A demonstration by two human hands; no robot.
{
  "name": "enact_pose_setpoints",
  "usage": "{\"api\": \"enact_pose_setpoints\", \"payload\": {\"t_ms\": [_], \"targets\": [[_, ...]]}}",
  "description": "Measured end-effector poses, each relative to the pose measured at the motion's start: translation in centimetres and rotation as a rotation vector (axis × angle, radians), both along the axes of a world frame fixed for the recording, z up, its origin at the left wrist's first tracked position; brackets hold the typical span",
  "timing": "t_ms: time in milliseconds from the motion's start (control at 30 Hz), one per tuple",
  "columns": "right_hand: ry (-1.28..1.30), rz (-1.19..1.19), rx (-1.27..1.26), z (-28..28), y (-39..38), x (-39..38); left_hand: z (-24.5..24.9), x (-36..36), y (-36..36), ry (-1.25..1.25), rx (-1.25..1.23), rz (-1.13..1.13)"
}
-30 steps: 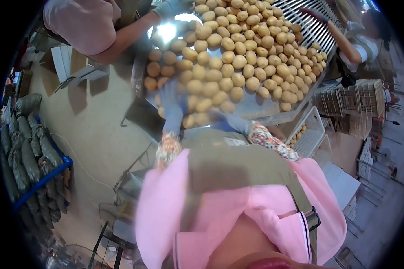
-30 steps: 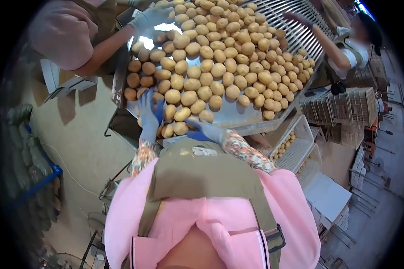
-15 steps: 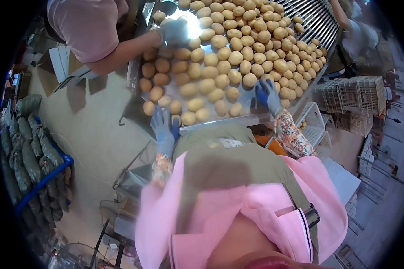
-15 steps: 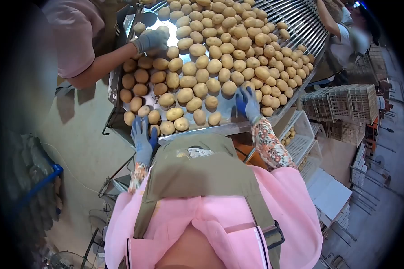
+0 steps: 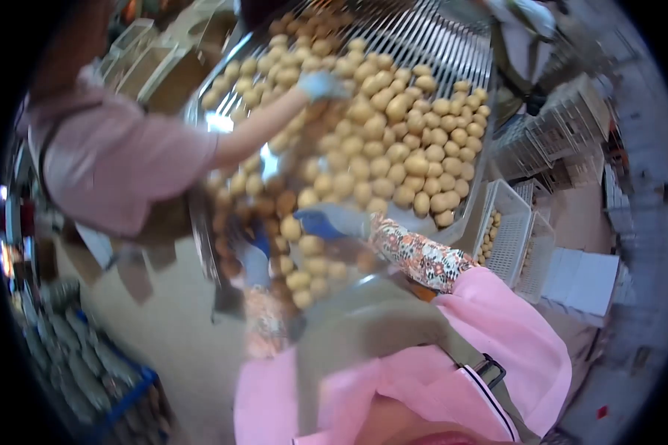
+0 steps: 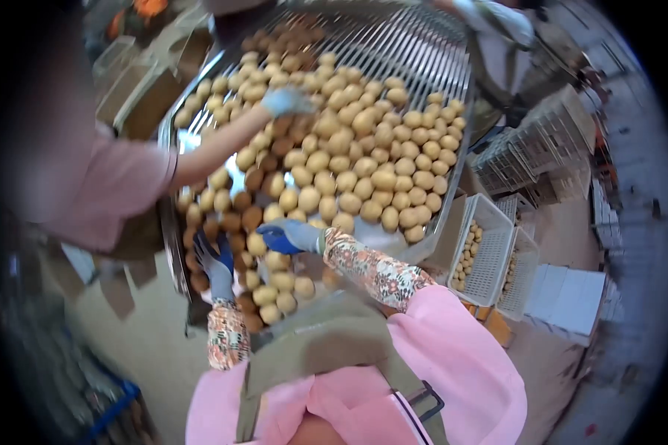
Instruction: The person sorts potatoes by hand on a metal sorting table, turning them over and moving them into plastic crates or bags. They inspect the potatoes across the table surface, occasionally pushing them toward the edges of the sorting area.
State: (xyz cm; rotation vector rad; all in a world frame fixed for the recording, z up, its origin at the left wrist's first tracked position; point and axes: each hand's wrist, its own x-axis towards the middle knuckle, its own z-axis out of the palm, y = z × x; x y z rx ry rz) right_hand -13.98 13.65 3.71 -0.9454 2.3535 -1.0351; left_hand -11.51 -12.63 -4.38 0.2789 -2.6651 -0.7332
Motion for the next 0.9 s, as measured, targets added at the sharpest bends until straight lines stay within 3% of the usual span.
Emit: {"api": "enact_pose_setpoints", "payload": {"t_ms": [67,133,167,200,267,333,400,433,467,533,600,667,700,800,900], "targets": [[-0.123,-0.418,-0.19,-2.2,3.6,-4.7,3.5,-1.9,3.8,-0.12,0.435,0.013],[-0.261,-0.795,-0.413,-3.2,6.9,-8.1,2.6,-2.4,5.6,-0.315,0.061,-0.091],[0.148,-0.804,-0.18,-2.7,8.4,-8.3,3.6,-2.0,7.3,-0.309,0.038,-0.102],[0.548,-0.786,0.063,-2.3,9.8,-7.7,5.5,-1.2,8.8,-0.308,0.014,-0.106],[0.385,-0.43,0.667,-0.3,10.3,-3.7,6.0,0.0,8.8,-0.275,-0.132,-0.174],[0.431,-0.416,0.658,-3.3,9.8,-1.6,5.8,0.7,8.5,-0.278,-0.255,-0.205],[0.306,-0.427,0.774,-2.1,7.3,-1.4,8.1,1.1,8.5,-0.527,0.062,-0.213],[0.159,-0.434,0.879,-1.4,6.3,-1.0,7.6,1.3,8.2,-0.593,0.066,-0.225],[0.16,-0.449,0.885,-1.1,5.9,-0.4,6.3,1.7,8.1,-0.587,0.067,-0.24],[0.13,-0.505,0.826,-0.4,5.0,0.3,4.7,2.2,8.0,-0.441,-0.222,-0.211],[0.137,-0.486,0.818,0.3,4.1,1.4,4.2,3.2,7.8,-0.432,-0.199,-0.216],[0.065,-0.401,0.773,0.9,3.1,3.4,3.3,3.8,7.9,-0.177,-0.271,-0.185],[0.082,-0.371,0.622,-3.2,3.0,4.6,4.8,4.7,7.8,-0.2,-0.323,-0.201],[-0.054,-0.291,0.689,0.6,-1.8,7.9,5.7,6.9,7.5,-0.382,-0.287,-0.197],[-0.051,-0.14,0.606,-4.9,-6.0,12.5,3.9,9.3,7.1,-0.374,-0.206,-0.185]]}}
